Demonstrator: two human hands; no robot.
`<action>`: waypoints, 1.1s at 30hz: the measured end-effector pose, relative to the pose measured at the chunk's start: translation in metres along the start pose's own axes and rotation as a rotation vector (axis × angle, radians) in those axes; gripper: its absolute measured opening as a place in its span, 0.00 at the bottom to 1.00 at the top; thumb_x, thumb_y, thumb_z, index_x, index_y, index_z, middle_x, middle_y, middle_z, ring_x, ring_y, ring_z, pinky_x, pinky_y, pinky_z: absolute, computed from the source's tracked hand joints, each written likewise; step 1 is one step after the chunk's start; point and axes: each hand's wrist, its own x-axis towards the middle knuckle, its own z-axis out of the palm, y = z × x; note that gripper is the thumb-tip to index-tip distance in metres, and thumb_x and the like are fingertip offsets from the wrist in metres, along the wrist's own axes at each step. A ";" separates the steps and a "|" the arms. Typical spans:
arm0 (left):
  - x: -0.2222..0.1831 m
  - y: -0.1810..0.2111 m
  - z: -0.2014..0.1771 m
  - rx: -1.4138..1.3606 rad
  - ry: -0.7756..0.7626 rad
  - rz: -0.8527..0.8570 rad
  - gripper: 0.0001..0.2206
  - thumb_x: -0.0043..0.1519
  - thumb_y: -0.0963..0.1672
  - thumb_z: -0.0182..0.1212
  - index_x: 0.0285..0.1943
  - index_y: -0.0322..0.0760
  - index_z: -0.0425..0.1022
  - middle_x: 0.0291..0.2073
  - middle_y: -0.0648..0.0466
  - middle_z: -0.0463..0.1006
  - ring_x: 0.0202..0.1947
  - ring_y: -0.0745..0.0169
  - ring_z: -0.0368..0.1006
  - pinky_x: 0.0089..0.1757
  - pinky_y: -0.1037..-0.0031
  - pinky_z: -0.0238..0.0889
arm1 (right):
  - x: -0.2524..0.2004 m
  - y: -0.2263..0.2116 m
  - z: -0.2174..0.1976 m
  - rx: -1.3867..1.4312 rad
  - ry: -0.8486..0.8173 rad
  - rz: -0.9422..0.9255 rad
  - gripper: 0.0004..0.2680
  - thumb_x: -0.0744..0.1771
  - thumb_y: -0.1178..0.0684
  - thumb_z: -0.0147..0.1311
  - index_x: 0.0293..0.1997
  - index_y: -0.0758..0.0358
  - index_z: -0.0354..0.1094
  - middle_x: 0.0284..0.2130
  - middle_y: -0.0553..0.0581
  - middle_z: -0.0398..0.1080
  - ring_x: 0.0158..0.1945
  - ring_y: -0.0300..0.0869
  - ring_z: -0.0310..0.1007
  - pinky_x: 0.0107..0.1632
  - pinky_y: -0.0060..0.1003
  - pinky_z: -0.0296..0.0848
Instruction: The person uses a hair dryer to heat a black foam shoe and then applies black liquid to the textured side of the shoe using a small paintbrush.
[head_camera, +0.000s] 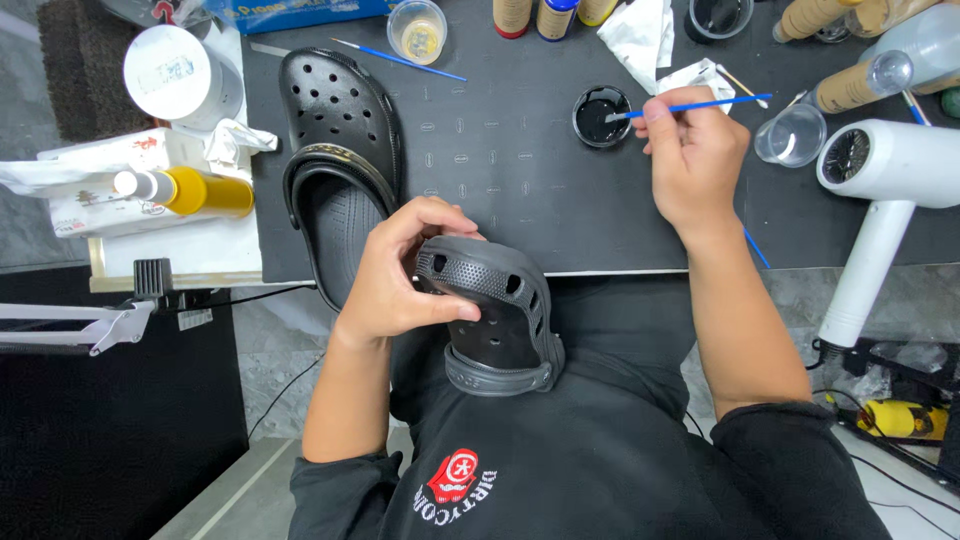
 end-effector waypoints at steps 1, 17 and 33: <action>0.002 0.001 0.001 0.019 -0.005 -0.008 0.30 0.44 0.46 0.82 0.54 0.34 0.74 0.47 0.52 0.76 0.52 0.61 0.76 0.61 0.68 0.63 | 0.003 -0.004 0.001 -0.053 -0.014 -0.043 0.04 0.75 0.60 0.54 0.48 0.74 0.69 0.36 0.60 0.77 0.39 0.40 0.79 0.42 0.31 0.77; 0.007 0.000 0.004 0.049 -0.029 0.007 0.25 0.46 0.44 0.82 0.51 0.33 0.76 0.46 0.52 0.78 0.49 0.62 0.75 0.53 0.72 0.68 | 0.010 0.007 0.004 -0.236 -0.068 -0.151 0.05 0.74 0.60 0.59 0.44 0.71 0.71 0.33 0.58 0.76 0.35 0.41 0.79 0.40 0.33 0.73; 0.016 0.001 0.001 0.069 -0.073 -0.072 0.24 0.47 0.44 0.81 0.51 0.32 0.76 0.42 0.55 0.80 0.45 0.68 0.77 0.49 0.75 0.70 | 0.011 0.019 0.005 -0.243 0.075 -0.168 0.06 0.71 0.59 0.64 0.42 0.72 0.71 0.32 0.60 0.75 0.31 0.42 0.76 0.37 0.34 0.72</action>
